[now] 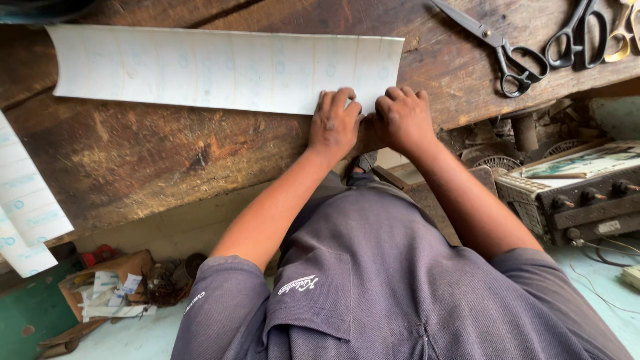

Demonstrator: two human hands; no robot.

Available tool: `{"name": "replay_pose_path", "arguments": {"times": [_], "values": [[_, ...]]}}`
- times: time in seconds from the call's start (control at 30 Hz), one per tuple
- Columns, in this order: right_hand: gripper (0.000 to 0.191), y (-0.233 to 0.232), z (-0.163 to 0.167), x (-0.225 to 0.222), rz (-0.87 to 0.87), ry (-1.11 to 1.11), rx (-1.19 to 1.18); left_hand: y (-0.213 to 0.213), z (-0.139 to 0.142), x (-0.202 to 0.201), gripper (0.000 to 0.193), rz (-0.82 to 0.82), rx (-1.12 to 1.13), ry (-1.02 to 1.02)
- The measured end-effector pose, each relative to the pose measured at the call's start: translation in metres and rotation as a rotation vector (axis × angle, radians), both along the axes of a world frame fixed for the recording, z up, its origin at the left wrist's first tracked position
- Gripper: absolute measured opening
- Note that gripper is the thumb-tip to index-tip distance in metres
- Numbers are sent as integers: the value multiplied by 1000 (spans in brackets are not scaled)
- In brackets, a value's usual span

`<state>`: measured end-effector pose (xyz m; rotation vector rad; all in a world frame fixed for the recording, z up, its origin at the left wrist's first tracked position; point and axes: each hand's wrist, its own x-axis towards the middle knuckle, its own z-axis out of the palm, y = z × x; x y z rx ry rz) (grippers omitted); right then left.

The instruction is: The person lays out strips of adhesive-backed paper on a wooden workbench, measures and marks them with a steel ruler, and cuts them to length with scissors. They then peel the paper backing off one cut strip and press it flat on the bench with both hands.

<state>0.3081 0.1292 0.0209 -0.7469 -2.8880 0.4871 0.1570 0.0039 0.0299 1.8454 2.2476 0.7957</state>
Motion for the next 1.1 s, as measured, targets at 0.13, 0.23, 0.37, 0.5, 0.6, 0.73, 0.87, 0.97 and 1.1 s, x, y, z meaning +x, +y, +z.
{"name": "replay_pose_path", "arguments": {"times": [0.13, 0.23, 0.37, 0.5, 0.6, 0.73, 0.87, 0.97, 1.1], "values": [[26, 12, 4, -17, -5, -181, -99, 19, -5, 6, 12, 116, -284, -37], [24, 17, 4, -27, -15, -302, -142, 47, -8, -1, 18, 169, -535, 47], [27, 20, 6, -31, -10, -346, -118, 58, -5, -20, 39, 216, -538, 65], [32, 14, 9, -21, -4, -253, -78, 16, 3, -26, 52, 9, -223, 4], [24, -2, 5, -8, 24, -113, 52, -7, 2, -27, 35, -8, -135, -27], [21, -13, -1, -2, 69, 89, 160, -12, -3, -27, 27, -71, 23, 46], [20, -10, 1, -12, 67, 108, 97, -13, -4, -20, 20, -25, 16, -39], [21, -6, 5, -20, 61, -30, 36, -10, -4, -14, 17, 30, -63, -76], [24, 2, 6, -40, 17, -278, -89, 22, -3, -17, 12, 89, -454, 83]]}}
